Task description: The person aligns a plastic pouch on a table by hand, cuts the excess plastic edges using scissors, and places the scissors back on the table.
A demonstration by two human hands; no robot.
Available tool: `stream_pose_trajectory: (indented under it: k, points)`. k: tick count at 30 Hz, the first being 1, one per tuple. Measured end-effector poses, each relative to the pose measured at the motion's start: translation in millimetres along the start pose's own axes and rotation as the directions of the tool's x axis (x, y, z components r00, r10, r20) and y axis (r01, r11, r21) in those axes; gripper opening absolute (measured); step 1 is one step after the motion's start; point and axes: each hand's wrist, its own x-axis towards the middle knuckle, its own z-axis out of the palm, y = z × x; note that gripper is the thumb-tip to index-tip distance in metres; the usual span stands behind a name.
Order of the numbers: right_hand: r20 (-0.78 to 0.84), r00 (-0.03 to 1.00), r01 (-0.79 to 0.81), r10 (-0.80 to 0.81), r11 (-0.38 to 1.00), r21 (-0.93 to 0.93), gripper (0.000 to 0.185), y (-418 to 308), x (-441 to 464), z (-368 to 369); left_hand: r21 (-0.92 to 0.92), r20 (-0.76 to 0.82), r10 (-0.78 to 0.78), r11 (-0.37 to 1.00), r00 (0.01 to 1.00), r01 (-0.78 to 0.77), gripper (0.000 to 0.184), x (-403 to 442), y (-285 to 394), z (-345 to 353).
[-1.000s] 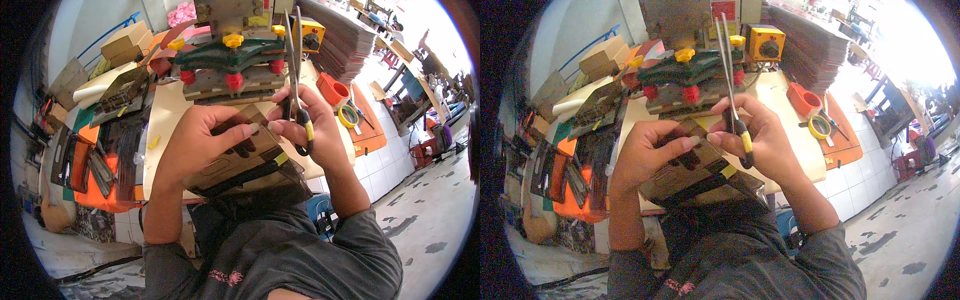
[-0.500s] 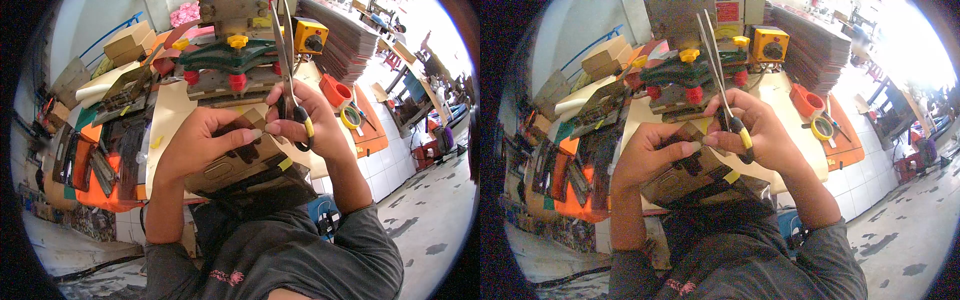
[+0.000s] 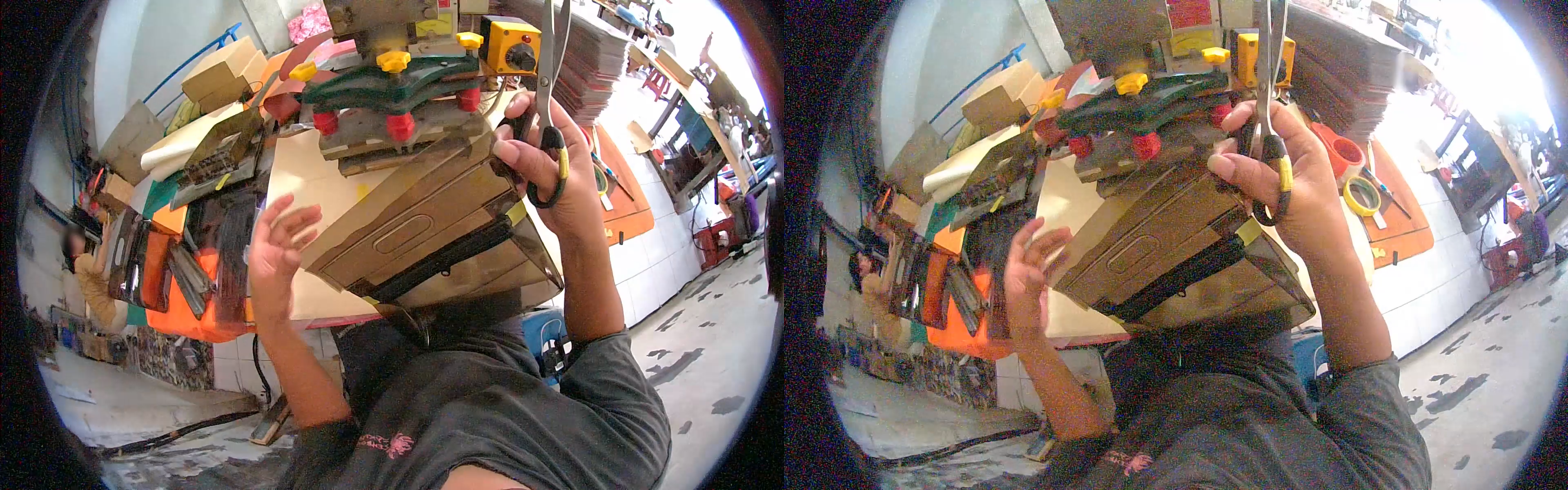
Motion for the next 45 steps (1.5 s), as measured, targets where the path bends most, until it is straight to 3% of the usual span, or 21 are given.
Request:
stream_pose_trajectory:
  k: [2,4,7,9,12,14,16,17,19,20,23,28,31,32,33,34,36,38,42,44,45]
  points:
    - [-0.001,1.000,0.020,-0.020,0.999,0.045,0.042,2.0,-1.1,-0.2,-0.241,-0.061,-0.008,0.971,0.998,-0.007,0.091,-19.3,-15.0,12.1]
    - [-0.032,0.999,0.021,-0.020,0.999,0.027,0.042,4.2,-1.4,-1.1,-0.341,-0.078,0.039,0.938,0.996,-0.063,0.091,-36.6,-39.7,19.9]
    - [-0.106,0.992,0.073,-0.064,0.994,0.084,0.040,9.7,-3.3,2.4,-0.317,-0.077,-0.019,0.948,0.997,-0.006,0.059,-54.4,-49.1,40.6]
    - [-0.104,0.992,0.084,-0.074,0.991,0.102,0.040,11.4,-5.5,5.4,-0.267,-0.186,-0.173,0.956,0.967,0.120,0.027,-58.0,-42.8,55.6]
    - [-0.119,0.993,0.027,-0.016,0.996,0.089,0.039,2.4,-12.7,6.9,-0.334,-0.312,-0.167,0.941,0.935,0.057,0.012,-50.7,-29.2,50.0]
    - [-0.136,0.989,-0.047,0.055,0.997,0.060,0.038,-0.4,-18.4,7.0,-0.280,-0.431,-0.165,0.959,0.887,0.043,0.015,-38.8,-6.4,43.9]
    - [-0.096,0.993,-0.068,0.075,0.995,0.069,0.038,3.5,-22.7,7.9,-0.021,-0.490,-0.017,1.000,0.871,0.008,0.017,-23.5,21.5,35.5]
    - [-0.082,0.992,-0.092,0.096,0.994,0.057,0.038,6.2,-26.0,9.0,-0.020,-0.493,-0.020,1.000,0.870,0.011,0.017,-15.0,29.9,25.8]
    - [-0.032,0.993,-0.113,0.114,0.994,0.010,0.036,18.0,-32.9,8.1,0.268,-0.355,0.084,0.963,0.931,0.015,0.021,2.5,41.6,3.5]
    - [-0.016,0.994,-0.112,0.112,0.994,-0.008,0.036,25.7,-36.6,8.4,0.270,-0.356,0.081,0.963,0.931,0.019,0.021,11.9,45.0,-2.4]
    - [-0.027,0.989,-0.149,0.149,0.989,-0.005,0.037,44.7,-46.5,14.3,0.329,-0.134,-0.034,0.941,0.990,0.076,0.026,40.3,43.4,-25.7]
    - [-0.013,0.985,-0.172,0.173,0.984,0.053,0.037,64.7,-55.4,23.6,0.291,-0.018,-0.107,0.951,0.994,0.108,0.031,60.0,40.5,-24.0]
    - [-0.003,0.985,-0.171,0.172,0.983,0.061,0.039,56.8,-52.0,25.9,0.430,-0.159,0.020,0.901,0.987,0.051,0.035,59.3,37.7,-11.6]
    - [0.000,0.987,-0.160,0.161,0.984,0.080,0.040,53.9,-51.2,27.4,0.644,-0.246,0.307,0.761,0.919,-0.082,0.036,54.9,39.3,0.6]
    - [-0.001,0.987,-0.159,0.160,0.984,0.079,0.040,52.5,-51.2,28.1,0.825,-0.249,0.580,0.546,0.775,-0.143,0.037,50.4,44.9,14.8]
    - [0.023,0.988,-0.151,0.150,0.984,0.091,0.040,51.1,-50.2,29.1,0.824,-0.251,0.583,0.547,0.773,-0.145,0.037,46.5,52.3,25.1]
    - [0.059,0.989,-0.139,0.134,0.985,0.098,0.041,47.3,-46.5,30.1,0.832,0.157,0.686,0.296,0.711,-0.469,0.041,39.9,67.7,44.2]
    - [0.125,0.985,-0.131,0.121,0.989,0.074,0.041,42.4,-43.3,29.8,0.743,0.390,0.630,0.215,0.671,-0.634,0.038,45.0,76.2,65.9]
    - [0.184,0.982,-0.059,0.032,0.988,0.141,0.041,40.4,-38.0,30.0,0.610,0.526,0.558,0.277,0.641,-0.742,0.043,71.3,79.1,85.1]
    - [0.192,0.980,-0.072,0.044,0.988,0.139,0.040,38.1,-36.7,27.5,0.545,0.638,0.382,0.389,0.668,-0.743,0.041,84.5,70.6,78.1]
    - [0.188,0.981,-0.069,0.042,0.988,0.139,0.040,35.7,-36.8,26.6,0.517,0.621,0.390,0.447,0.680,-0.730,0.033,85.2,75.1,78.8]
